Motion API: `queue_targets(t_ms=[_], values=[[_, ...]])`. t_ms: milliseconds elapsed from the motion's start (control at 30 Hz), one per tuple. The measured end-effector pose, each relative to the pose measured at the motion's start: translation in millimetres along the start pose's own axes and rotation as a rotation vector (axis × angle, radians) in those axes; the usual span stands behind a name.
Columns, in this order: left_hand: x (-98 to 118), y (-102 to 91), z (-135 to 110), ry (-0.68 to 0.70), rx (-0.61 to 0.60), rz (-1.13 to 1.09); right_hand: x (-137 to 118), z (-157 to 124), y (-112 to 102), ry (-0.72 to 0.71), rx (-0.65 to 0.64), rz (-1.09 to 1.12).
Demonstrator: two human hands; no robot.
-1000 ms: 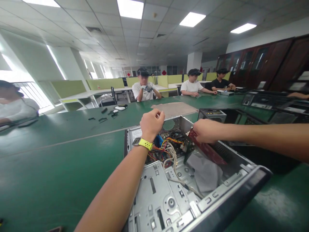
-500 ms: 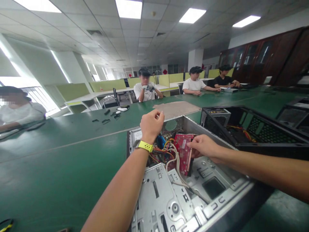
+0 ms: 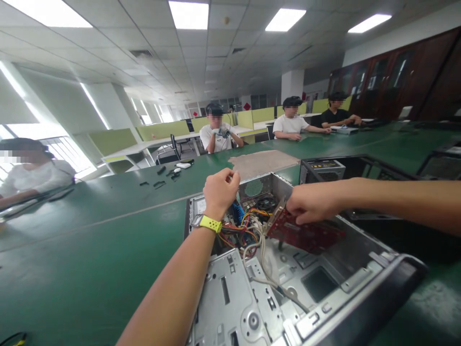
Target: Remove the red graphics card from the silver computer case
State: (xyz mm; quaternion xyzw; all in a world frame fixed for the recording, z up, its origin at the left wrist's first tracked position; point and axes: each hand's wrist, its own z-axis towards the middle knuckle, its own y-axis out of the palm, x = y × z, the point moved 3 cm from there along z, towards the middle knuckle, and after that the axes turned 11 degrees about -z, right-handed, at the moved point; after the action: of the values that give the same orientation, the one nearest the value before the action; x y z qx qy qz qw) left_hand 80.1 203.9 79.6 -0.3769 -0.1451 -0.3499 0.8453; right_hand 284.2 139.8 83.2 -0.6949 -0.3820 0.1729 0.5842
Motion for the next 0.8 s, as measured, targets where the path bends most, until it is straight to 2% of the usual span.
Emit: queue_targets(t_ms=[100,167,333,433,500,567,633,700,733,800], values=[[-0.2,0.8,-1.3,0.017,-0.016,0.017,-19.9,22.3,11.1,-0.082,-0.117,-0.186],[-0.3,2.1,-1.6,0.027,-0.030,0.021,-23.6,27.3,15.2,-0.044,-0.141,-0.226],[1.3,8.6,-0.6,0.047,-0.064,0.012,-14.5,2.2,-1.8,0.162,-0.122,-0.160],[3.2,12.4,-0.4,0.078,-0.089,0.009,-25.8,4.3,-5.9,0.153,-0.189,-0.202],[4.2,13.4,-1.0,0.083,-0.109,0.024,-40.0,17.3,5.4,0.096,-0.271,-0.193],[7.3,14.4,-3.0,0.083,-0.165,0.051,-50.1,29.3,22.6,0.082,-0.298,-0.115],[16.2,18.3,-8.7,0.152,-0.333,0.065,-51.3,31.6,37.1,0.144,-0.221,-0.024],[30.8,25.6,-21.5,0.317,-0.619,0.062,-46.0,21.7,44.9,0.233,-0.097,0.008],[38.2,29.5,-30.6,0.412,-0.776,0.059,-43.2,13.9,47.5,0.265,-0.074,0.004],[48.5,36.0,-50.6,0.559,-1.048,0.078,-39.7,-2.0,53.1,0.311,-0.130,0.007]])
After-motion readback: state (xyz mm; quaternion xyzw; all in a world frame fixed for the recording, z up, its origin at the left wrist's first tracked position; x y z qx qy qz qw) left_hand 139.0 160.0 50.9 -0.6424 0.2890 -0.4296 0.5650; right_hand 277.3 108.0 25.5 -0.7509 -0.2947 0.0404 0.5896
